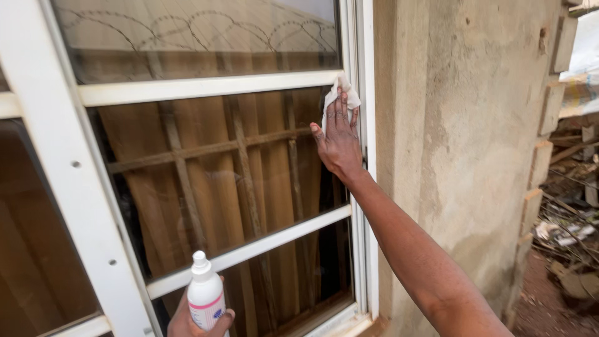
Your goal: The person cleans a window by applying liquid from a bottle, wiping the glass and window frame with a cloth, and rinsing the cloth in a bucket of water.
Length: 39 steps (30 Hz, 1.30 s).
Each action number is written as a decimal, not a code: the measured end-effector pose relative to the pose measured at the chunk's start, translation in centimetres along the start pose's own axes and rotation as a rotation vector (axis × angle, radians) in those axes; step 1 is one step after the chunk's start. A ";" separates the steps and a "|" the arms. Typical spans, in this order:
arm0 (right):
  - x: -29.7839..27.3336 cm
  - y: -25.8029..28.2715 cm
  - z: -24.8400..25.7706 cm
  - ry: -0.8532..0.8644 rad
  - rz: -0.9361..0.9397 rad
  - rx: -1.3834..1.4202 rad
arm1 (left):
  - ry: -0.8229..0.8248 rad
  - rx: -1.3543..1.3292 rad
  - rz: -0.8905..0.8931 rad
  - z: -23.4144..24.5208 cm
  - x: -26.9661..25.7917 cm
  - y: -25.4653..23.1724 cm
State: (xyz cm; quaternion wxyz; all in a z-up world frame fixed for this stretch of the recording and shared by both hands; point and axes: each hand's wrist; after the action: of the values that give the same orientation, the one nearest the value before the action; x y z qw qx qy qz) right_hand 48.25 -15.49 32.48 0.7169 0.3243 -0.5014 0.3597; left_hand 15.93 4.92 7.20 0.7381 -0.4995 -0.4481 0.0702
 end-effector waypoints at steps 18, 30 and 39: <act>-18.9 5.5 -5.3 0.083 -0.199 0.132 | -0.030 0.092 0.109 1.1 -4.6 -4.9; -19.8 24.9 -2.9 0.224 0.371 0.399 | -0.145 0.005 0.102 4.3 -9.1 -7.7; -20.4 28.2 -5.6 0.215 0.621 0.341 | -0.196 0.074 0.191 6.5 -10.9 -11.6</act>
State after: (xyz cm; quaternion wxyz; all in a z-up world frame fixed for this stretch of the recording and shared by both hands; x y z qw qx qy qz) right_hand 22.40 0.27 14.40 0.5580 0.2320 -0.4307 0.6704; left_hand 0.77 -2.40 10.70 0.6985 -0.5032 -0.4657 0.2049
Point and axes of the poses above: each hand's wrist, its own x-axis towards the middle knuckle, its own z-axis out of the back of the hand, y = z × x, and after that the axes turned 3 degrees about -z, right-handed
